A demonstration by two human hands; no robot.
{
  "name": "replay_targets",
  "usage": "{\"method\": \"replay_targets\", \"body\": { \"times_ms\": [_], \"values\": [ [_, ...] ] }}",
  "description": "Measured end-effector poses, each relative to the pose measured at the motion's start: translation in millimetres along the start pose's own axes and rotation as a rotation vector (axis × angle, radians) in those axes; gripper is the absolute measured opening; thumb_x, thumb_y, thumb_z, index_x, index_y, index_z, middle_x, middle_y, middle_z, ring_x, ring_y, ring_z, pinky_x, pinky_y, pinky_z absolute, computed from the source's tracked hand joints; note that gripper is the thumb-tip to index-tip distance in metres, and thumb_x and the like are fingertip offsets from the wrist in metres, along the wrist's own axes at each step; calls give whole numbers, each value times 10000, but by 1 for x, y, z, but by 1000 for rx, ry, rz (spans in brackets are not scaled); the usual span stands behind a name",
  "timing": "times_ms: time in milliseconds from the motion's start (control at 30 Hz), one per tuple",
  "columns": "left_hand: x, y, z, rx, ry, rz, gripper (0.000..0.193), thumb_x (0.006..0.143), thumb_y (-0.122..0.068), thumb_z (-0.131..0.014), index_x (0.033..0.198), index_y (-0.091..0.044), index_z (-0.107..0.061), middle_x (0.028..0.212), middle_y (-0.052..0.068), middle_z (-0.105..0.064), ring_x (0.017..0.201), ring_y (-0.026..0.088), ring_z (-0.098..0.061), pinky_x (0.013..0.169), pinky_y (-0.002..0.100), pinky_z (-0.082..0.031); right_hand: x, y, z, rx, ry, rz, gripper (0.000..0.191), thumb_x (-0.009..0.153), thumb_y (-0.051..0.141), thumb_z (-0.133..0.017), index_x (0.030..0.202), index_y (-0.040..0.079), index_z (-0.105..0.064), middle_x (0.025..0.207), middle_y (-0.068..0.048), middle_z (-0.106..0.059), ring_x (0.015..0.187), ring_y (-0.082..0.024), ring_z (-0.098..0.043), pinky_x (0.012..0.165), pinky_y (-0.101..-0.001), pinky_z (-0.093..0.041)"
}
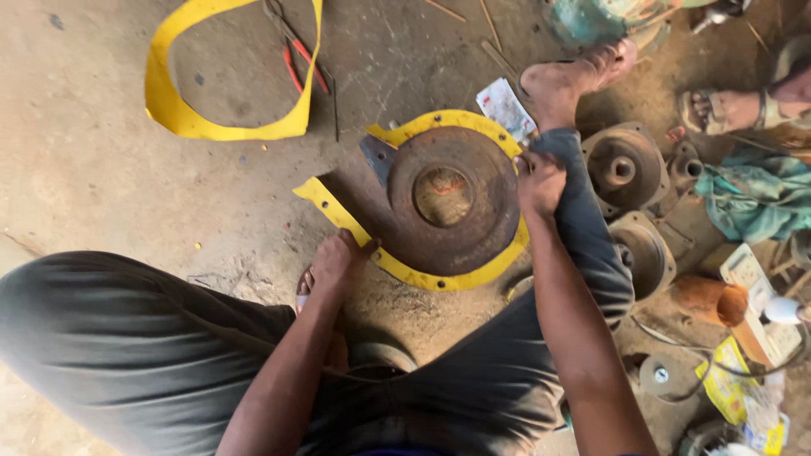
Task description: The person fits a yellow rubber seal onto a circular metal part, using a wrench to loosen a bolt, scissors to trim the seal, and pliers to press it into place. The person repeatedly adjusts and presses the seal around the rim.
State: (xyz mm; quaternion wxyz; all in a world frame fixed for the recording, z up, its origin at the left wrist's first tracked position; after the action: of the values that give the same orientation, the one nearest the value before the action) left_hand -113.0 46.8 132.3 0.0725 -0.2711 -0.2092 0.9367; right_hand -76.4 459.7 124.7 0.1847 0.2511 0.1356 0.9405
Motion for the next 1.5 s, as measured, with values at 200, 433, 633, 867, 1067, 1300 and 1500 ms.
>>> {"method": "replay_targets", "body": {
  "times_ms": [200,433,633,867,1067,1300,1500],
  "values": [
    [9,-52,36,27,-91,-123,606,874,-531,-746,1109,19,-649,1117,232,-671,1030,376,-666,809,459,-565,-1,-9,-9,16,11,-62,126,795,117,-872,893,104,-793,891,-133,-711,845,-361,-680,803,-466,-531],
    [49,-122,55,24,-362,-582,477,948,-280,-774,1296,-44,-551,1299,180,-555,1253,386,-518,1001,537,-433,2,-15,-18,24,97,-205,104,839,137,-860,898,105,-781,920,-136,-720,862,-341,-695,808,-441,-542],
    [115,-121,39,188,-461,-544,829,821,-490,-809,1391,7,-470,1373,265,-479,1283,452,-444,1052,702,-293,11,-16,-21,-125,40,-136,96,919,177,-819,978,117,-773,1011,-129,-729,978,-360,-670,916,-483,-522],
    [185,-129,20,365,-148,-503,670,892,-459,-738,1401,-101,-490,1398,113,-555,1355,296,-503,1203,671,-231,28,13,-33,-73,59,77,509,773,293,-935,1158,48,-710,1084,-151,-718,1012,-350,-647,934,-500,-465],
    [217,-165,7,251,-22,-521,700,853,-401,-762,1402,-79,-469,1371,140,-552,1263,346,-543,1074,748,-225,39,8,-37,-154,115,79,519,768,327,-948,1134,35,-724,1090,-154,-714,1023,-355,-644,954,-493,-452],
    [227,-170,-6,396,-224,-526,203,961,-178,-653,1159,-143,-681,1236,121,-627,1213,331,-594,1112,693,-308,44,12,-45,-17,139,79,429,733,223,-930,1078,35,-757,1052,-140,-749,996,-326,-678,933,-478,-499],
    [233,-168,-6,167,-174,-494,216,916,-204,-665,1105,-101,-683,1206,134,-626,1147,350,-607,919,516,-509,43,6,-36,78,110,79,358,731,157,-920,1033,33,-771,965,-162,-747,883,-353,-700,837,-457,-532]
  ]
}}
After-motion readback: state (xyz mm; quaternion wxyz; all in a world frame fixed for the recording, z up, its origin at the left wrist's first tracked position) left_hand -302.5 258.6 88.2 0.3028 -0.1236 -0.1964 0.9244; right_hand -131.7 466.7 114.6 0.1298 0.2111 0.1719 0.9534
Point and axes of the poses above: each hand's wrist, its own x-axis towards the middle knuckle, its own z-axis out of the back of the hand, y = z × x, the point moved 2 cm from there along x, towards the middle knuckle
